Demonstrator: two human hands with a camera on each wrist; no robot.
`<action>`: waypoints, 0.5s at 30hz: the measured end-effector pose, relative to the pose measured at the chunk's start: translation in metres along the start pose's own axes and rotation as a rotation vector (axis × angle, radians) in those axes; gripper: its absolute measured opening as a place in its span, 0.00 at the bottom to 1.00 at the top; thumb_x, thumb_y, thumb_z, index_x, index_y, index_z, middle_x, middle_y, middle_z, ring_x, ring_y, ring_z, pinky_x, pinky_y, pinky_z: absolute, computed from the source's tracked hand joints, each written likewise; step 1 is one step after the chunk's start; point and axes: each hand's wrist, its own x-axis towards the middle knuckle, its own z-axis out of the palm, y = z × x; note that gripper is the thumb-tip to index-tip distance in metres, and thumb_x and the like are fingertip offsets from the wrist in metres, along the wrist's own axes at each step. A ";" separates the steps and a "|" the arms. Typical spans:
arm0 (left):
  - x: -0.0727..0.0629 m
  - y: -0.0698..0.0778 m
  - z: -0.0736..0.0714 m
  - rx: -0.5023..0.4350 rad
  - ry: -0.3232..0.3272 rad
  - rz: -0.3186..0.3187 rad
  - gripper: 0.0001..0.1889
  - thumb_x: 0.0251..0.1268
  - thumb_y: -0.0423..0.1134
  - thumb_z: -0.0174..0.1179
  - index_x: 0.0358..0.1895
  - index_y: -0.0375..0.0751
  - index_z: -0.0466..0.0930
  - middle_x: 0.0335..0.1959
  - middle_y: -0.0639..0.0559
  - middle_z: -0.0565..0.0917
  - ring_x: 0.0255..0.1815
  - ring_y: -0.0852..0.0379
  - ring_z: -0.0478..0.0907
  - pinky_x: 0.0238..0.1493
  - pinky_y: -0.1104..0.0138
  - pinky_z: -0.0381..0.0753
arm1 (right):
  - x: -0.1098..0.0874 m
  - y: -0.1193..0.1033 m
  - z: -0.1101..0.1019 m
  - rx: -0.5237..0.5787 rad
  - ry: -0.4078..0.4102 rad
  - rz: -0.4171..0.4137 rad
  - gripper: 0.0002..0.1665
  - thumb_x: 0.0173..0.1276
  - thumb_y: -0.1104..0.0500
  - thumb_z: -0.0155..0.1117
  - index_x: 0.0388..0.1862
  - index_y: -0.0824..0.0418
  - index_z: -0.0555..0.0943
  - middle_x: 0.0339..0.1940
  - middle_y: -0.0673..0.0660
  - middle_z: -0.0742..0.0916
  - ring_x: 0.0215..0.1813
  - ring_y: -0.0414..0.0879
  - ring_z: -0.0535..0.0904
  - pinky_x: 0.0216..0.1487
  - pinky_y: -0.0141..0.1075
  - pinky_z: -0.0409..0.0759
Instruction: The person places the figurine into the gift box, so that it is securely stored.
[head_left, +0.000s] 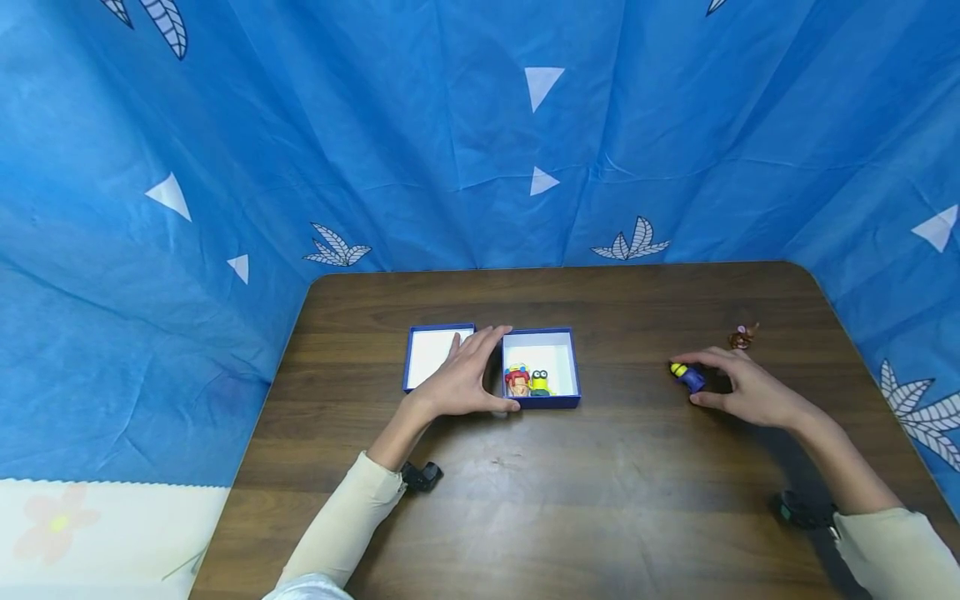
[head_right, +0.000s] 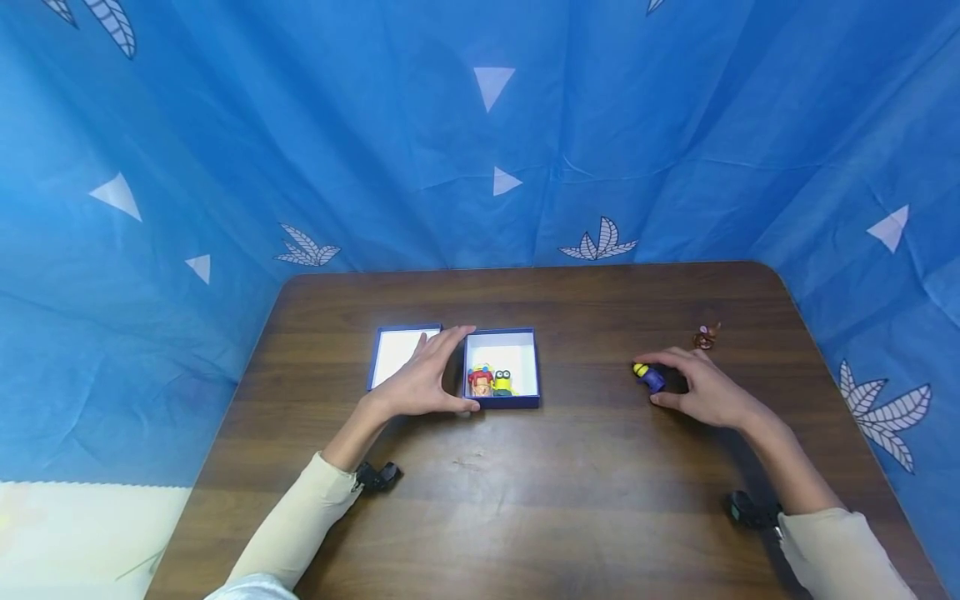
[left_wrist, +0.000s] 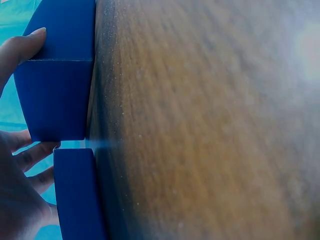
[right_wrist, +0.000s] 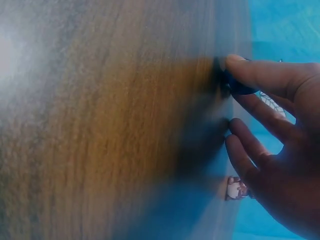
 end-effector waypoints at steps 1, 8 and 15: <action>0.000 0.000 0.000 0.001 -0.001 -0.002 0.66 0.48 0.74 0.78 0.88 0.62 0.47 0.89 0.51 0.58 0.92 0.46 0.51 0.89 0.32 0.39 | 0.000 0.001 0.000 -0.002 0.004 -0.002 0.34 0.69 0.60 0.79 0.73 0.55 0.80 0.68 0.67 0.83 0.69 0.67 0.74 0.61 0.68 0.74; 0.000 0.000 0.001 0.002 -0.006 -0.010 0.67 0.49 0.74 0.77 0.88 0.62 0.47 0.89 0.51 0.58 0.92 0.46 0.50 0.89 0.33 0.39 | -0.001 0.002 0.003 -0.001 0.026 -0.008 0.35 0.67 0.60 0.80 0.72 0.54 0.81 0.66 0.66 0.85 0.68 0.66 0.76 0.61 0.65 0.75; 0.000 0.000 0.001 -0.007 -0.002 -0.009 0.66 0.49 0.74 0.78 0.88 0.62 0.47 0.89 0.51 0.58 0.92 0.46 0.51 0.89 0.33 0.39 | 0.000 0.002 0.004 -0.025 0.061 -0.040 0.33 0.68 0.58 0.80 0.71 0.55 0.81 0.67 0.63 0.87 0.65 0.49 0.80 0.58 0.30 0.76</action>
